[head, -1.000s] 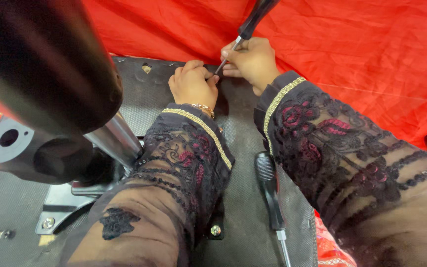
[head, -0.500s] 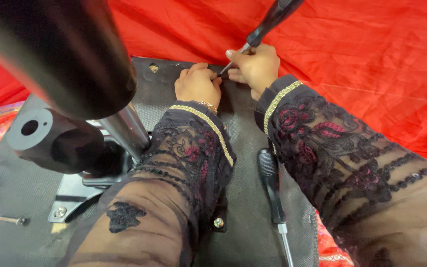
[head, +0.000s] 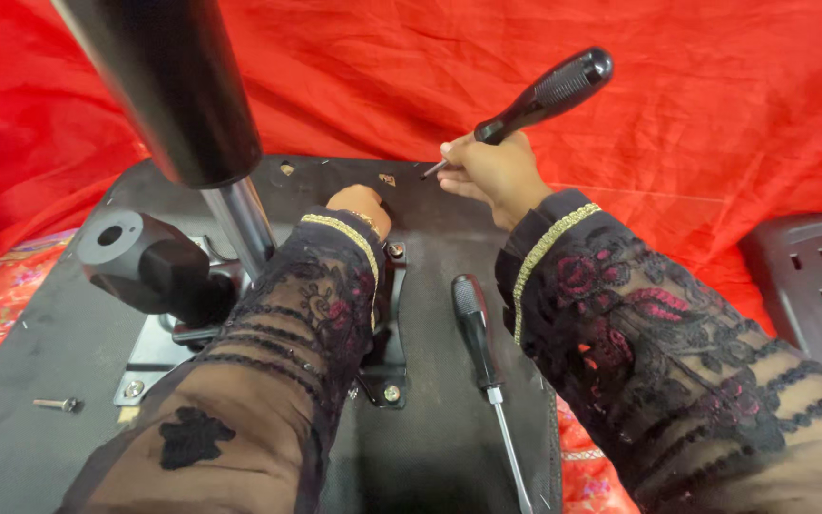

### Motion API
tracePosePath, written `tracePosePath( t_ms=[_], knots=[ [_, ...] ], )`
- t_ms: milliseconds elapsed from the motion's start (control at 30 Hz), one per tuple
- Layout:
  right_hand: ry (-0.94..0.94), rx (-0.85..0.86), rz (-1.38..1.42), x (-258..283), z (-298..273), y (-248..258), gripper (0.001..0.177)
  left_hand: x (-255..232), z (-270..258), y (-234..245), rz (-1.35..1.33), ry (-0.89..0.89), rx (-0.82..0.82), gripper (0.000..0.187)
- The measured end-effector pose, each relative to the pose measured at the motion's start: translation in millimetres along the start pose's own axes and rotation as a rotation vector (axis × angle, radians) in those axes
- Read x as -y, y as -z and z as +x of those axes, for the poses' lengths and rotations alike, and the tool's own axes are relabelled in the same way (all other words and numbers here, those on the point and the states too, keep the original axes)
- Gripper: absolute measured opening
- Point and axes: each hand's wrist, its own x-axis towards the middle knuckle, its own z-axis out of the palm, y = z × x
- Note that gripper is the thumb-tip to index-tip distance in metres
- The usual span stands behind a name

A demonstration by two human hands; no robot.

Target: The person uses a screwdriver to fasten screws into the underside of an office chair seat, securing the seat to its metal base. The person works methodically, tightening multiple screws around the perimeter of the seat.

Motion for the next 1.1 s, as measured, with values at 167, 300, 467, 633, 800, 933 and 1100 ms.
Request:
tracePosePath(
  t_ms=[167,300,467,633,800,933,1100],
  knots=[
    [0.071,0.072,0.044,5.2,-33.2,12.9,0.014,1.2,-44.9,9.4,0.008,-0.051,-0.032,0.035],
    [0.089,0.125,0.101,1.4,-52.7,21.4,0.014,-0.3,-90.1,27.3,-0.061,-0.199,-0.228,0.029],
    [0.058,0.179,0.147,-1.4,-78.6,35.5,0.018,-4.5,-152.0,51.8,-0.180,-0.113,-0.269,0.025],
    [0.006,0.235,0.219,-4.9,-107.9,41.8,0.014,3.2,-212.7,70.1,-0.334,-0.408,-0.516,0.024],
    [-0.017,0.264,0.244,-4.0,-134.7,41.2,0.014,27.6,-259.7,86.6,-0.506,-0.291,-0.479,0.023],
    [0.033,0.372,0.257,0.2,-156.1,39.8,0.012,55.4,-292.9,106.6,-0.476,-0.132,-0.446,0.021],
    [0.042,0.412,0.250,5.7,-177.5,23.8,0.025,93.7,-316.9,124.5,-0.301,0.078,-0.466,0.023]
  ],
)
